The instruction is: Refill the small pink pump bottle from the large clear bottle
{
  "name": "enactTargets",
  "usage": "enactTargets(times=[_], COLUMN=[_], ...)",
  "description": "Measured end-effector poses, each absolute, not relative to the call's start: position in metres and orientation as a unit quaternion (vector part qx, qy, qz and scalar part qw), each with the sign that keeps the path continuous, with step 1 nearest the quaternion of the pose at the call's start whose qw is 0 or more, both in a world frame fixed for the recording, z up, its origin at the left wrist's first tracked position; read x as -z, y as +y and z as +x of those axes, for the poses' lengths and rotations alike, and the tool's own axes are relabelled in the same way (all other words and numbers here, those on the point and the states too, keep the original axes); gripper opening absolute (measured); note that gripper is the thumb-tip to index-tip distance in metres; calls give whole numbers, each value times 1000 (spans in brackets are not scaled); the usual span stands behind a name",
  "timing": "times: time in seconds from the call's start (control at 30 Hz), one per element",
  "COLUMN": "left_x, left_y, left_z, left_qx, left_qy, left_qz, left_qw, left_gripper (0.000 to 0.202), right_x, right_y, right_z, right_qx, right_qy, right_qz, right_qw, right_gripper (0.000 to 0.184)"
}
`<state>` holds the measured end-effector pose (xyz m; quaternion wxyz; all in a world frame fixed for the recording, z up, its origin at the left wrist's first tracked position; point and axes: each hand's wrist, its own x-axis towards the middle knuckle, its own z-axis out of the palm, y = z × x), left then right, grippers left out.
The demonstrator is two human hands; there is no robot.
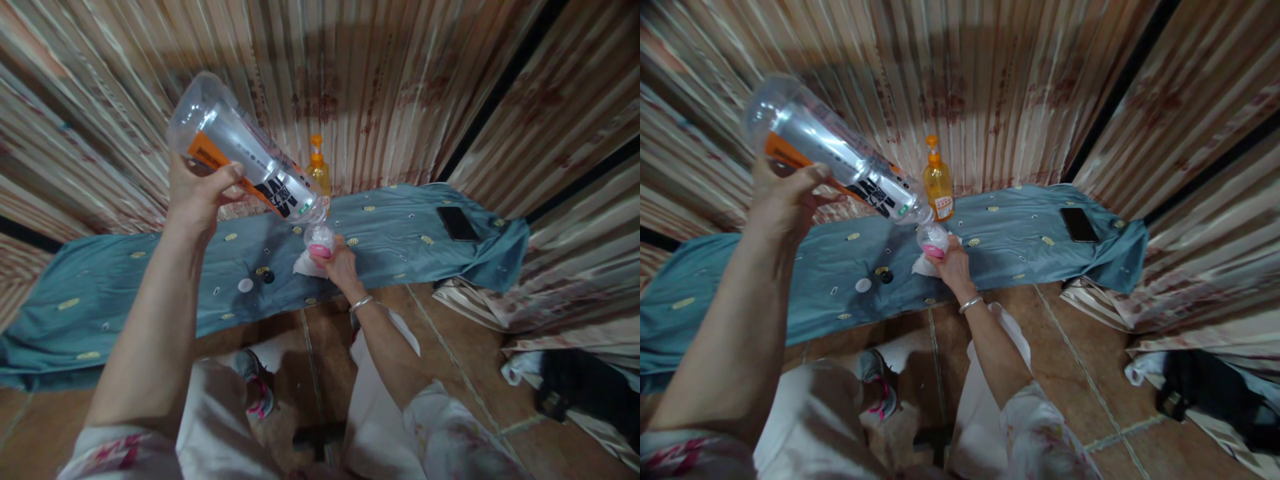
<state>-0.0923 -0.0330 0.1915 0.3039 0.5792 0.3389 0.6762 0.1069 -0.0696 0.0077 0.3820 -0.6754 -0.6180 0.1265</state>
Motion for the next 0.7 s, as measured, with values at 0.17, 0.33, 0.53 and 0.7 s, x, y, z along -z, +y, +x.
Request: enactTargets(times=[0.17,0.33,0.53,0.7], left_x=[-194,-195,-195,-195], left_y=[-33,-33,-34,-33], left_z=[-90,-89,-89,-90], left_qx=[-678,-670,-674,-670], left_qy=[338,341,340,344], left_qz=[574,585,584,589], left_qw=[311,303,297,294], left_gripper=[50,48,46,45], right_x=[-4,-3,-6,-5], right_y=[-68,-68,-69,-68], right_z=[108,108,108,108], right_qx=[-113,-105,-112,-114], right_qy=[-620,-620,-618,-622], right_qz=[-674,-673,-681,-681], right_qw=[385,390,377,369], right_gripper=[58,57,62,61])
